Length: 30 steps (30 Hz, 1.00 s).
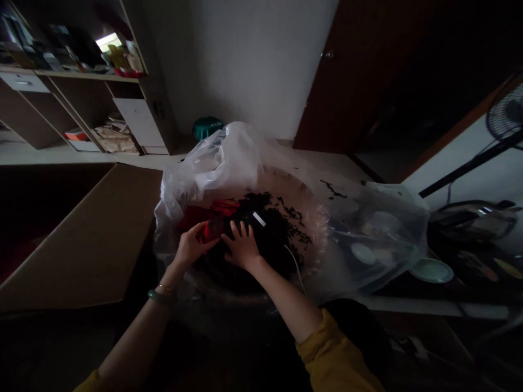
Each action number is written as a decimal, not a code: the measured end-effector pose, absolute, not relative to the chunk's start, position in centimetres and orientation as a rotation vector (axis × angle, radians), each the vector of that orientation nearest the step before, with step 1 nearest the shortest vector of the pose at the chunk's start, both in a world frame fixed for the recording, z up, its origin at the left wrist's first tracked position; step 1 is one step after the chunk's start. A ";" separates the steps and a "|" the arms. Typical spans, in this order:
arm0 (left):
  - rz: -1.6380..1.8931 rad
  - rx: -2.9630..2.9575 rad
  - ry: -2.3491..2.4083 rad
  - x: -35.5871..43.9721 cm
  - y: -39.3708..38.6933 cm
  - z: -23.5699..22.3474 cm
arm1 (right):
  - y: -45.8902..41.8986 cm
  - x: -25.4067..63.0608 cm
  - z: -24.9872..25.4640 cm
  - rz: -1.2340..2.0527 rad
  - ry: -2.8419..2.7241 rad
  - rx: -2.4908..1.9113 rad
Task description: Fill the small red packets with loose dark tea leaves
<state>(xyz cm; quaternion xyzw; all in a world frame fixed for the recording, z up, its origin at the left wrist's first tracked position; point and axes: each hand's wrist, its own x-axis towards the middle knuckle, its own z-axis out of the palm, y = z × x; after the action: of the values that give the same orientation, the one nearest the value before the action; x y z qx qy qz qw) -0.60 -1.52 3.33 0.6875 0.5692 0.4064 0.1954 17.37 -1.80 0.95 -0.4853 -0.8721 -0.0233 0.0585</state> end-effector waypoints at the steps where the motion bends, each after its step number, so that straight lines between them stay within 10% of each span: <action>1: 1.138 1.932 1.588 -0.5 -1.5 3.3 | -1.9 17.0 0.8 -0.048 -2.648 -1.493; 19: 1.151 2.064 1.550 0.2 -1.0 2.4 | -0.9 17.6 3.3 -0.046 -2.859 -1.445; 30: 1.052 2.019 1.643 1.3 -0.7 2.7 | 2.7 22.1 10.4 0.696 -2.068 -1.339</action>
<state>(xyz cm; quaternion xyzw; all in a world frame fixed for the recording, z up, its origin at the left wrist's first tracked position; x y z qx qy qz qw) 1.32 -0.66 2.70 0.7091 0.5771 0.3696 0.1661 22.06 2.72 10.45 -0.5011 -0.7739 0.2603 0.2867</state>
